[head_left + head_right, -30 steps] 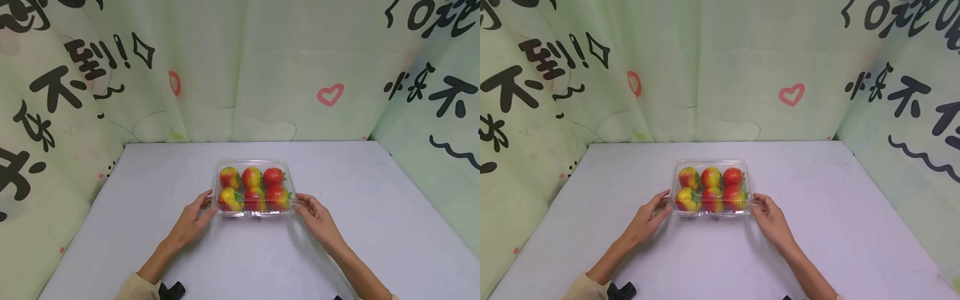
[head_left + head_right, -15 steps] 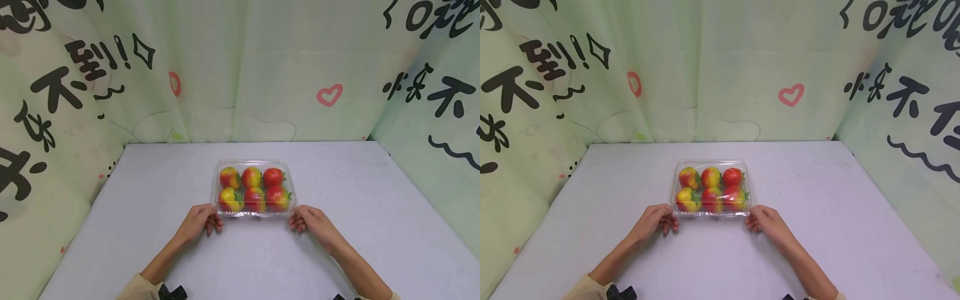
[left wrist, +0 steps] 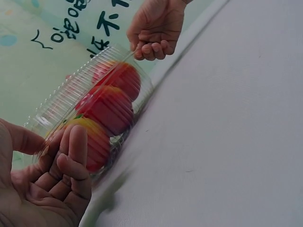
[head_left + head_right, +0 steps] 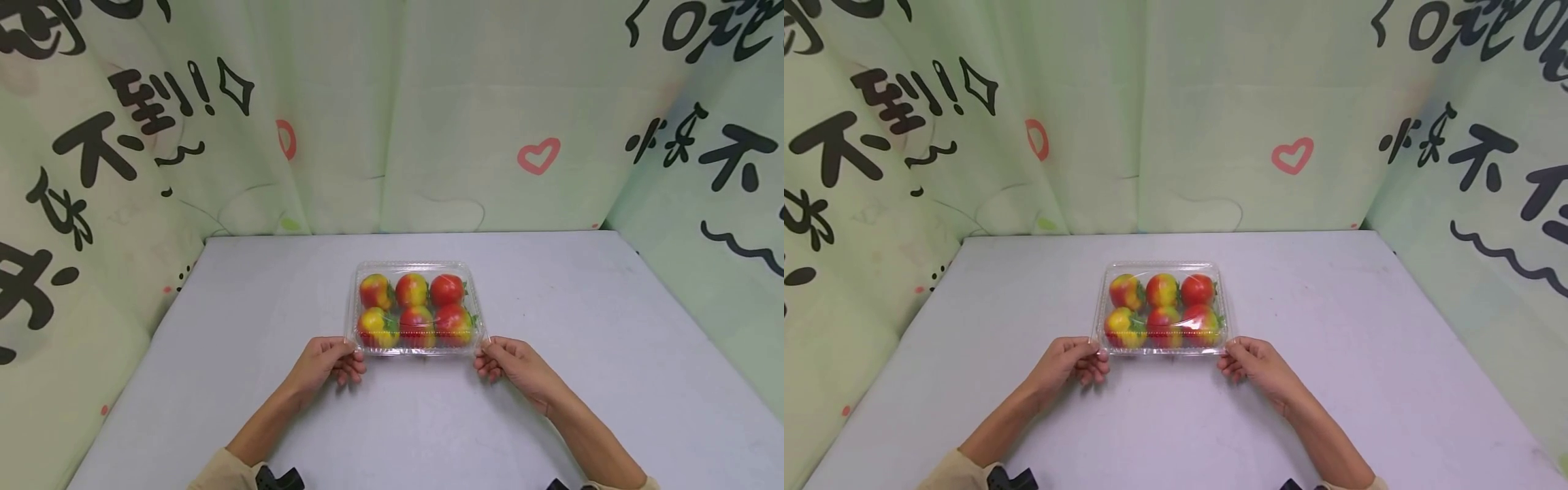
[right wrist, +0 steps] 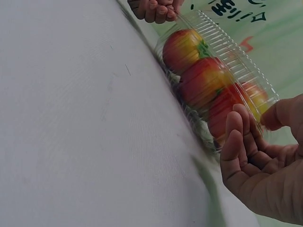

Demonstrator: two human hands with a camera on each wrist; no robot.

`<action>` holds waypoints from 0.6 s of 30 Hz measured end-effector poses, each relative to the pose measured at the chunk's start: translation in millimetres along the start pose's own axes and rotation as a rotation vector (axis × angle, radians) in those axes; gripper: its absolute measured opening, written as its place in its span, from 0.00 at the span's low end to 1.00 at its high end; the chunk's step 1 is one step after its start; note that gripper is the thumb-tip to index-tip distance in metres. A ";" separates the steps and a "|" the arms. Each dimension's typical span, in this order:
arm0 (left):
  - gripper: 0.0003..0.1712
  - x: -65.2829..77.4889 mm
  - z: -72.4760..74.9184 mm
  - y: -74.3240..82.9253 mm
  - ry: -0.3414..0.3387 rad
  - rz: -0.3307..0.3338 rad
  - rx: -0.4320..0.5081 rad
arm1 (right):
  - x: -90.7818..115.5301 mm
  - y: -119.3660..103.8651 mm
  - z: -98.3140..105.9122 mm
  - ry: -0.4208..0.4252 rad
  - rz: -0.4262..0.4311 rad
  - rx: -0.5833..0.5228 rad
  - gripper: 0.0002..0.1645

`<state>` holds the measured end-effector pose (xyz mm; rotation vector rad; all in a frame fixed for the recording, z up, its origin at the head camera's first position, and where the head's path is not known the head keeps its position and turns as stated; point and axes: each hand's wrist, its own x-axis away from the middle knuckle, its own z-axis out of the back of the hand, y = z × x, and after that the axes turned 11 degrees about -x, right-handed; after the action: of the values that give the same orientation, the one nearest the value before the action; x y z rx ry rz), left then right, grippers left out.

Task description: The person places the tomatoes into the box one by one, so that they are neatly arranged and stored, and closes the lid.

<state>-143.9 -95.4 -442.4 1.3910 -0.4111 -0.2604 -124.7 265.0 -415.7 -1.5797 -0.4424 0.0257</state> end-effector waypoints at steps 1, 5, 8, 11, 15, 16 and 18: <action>0.21 0.0 -0.1 0.1 0.002 0.003 0.003 | 0.0 -0.2 0.2 -0.002 0.001 0.000 0.19; 0.21 0.0 -0.6 0.7 0.009 0.013 0.007 | 0.5 -0.6 1.0 -0.009 0.002 0.004 0.19; 0.21 -0.1 -0.5 1.0 0.008 0.016 0.003 | 0.8 -0.4 1.2 -0.011 0.000 0.006 0.18; 0.21 0.0 0.0 1.1 0.000 0.008 0.004 | 1.0 -0.1 1.1 -0.008 0.001 0.007 0.17; 0.22 0.6 0.6 1.1 -0.016 -0.011 0.013 | 0.8 0.3 0.9 -0.003 0.001 0.007 0.17; 0.22 0.8 0.6 1.2 -0.019 -0.013 0.020 | 0.7 0.5 0.8 -0.003 0.002 0.008 0.17; 0.22 1.0 0.0 1.5 -0.017 -0.016 0.034 | 0.4 0.5 0.6 -0.004 0.001 0.012 0.17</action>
<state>-143.1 -95.6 -440.8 1.4264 -0.4209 -0.2795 -124.3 265.7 -416.2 -1.5683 -0.4442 0.0320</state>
